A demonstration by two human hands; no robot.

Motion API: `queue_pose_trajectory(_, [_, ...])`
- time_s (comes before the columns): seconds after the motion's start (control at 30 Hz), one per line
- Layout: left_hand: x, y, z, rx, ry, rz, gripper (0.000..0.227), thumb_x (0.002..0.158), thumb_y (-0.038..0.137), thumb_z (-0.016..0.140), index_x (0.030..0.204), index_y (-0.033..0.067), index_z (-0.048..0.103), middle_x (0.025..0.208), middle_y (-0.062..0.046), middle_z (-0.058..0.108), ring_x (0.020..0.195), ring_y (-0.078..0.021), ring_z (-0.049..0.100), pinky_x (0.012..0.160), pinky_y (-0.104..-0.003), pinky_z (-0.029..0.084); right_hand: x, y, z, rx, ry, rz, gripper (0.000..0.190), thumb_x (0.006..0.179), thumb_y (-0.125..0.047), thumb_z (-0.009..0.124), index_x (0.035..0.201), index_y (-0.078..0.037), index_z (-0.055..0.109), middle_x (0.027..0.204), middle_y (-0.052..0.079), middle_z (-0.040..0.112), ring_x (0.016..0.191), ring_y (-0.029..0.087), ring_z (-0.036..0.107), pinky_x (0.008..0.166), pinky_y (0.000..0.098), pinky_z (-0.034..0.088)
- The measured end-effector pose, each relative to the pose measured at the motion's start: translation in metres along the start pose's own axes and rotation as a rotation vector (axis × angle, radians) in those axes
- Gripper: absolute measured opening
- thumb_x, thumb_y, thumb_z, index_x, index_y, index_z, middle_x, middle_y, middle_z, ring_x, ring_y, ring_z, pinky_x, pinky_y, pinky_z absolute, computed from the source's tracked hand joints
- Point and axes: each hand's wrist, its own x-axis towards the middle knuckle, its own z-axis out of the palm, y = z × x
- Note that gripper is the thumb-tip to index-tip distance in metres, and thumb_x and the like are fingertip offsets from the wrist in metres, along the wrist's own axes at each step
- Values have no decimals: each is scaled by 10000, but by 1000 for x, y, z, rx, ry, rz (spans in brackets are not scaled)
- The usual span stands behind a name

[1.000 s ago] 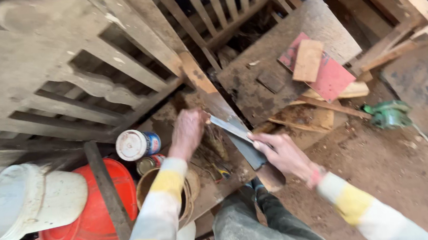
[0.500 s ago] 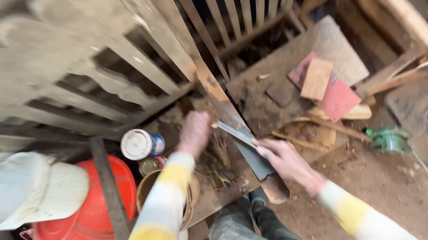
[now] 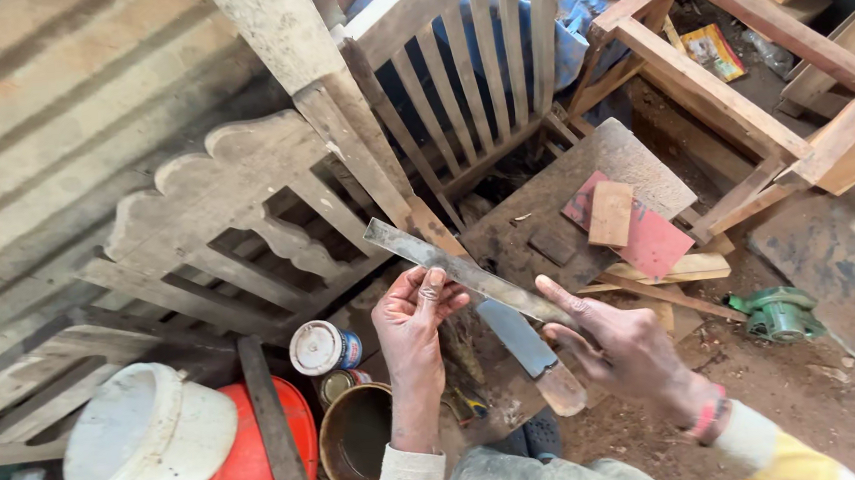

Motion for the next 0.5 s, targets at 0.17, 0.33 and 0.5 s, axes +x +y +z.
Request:
queue_pose_trajectory(0.17, [-10,14,0,-203,-114,-27,182,972,120,682,1100,-11,679,951,-123,757,859,-229,763,733,-333,629,-7,8,-16,743,-283,240,450,1052,-349,524,1254,-19,753,839,60,729,687,101,669,582,256,544])
queue_pose_trajectory(0.33, [-16,12,0,-494,-230,-19,235,1002,129,676,1197,-1,663,1011,-116,738,951,-235,748,795,-309,611,-20,8,10,1149,-461,641,414,1011,-333,572,982,8,806,614,-26,606,488,51,497,436,228,401])
queue_pose_trajectory(0.5, [-14,10,-1,-550,-208,-20,288,1015,137,662,1269,1,657,1050,-97,733,986,-225,734,834,-300,606,-19,-7,22,1157,-382,620,365,986,-338,613,865,-19,741,617,-41,597,514,36,485,449,227,373])
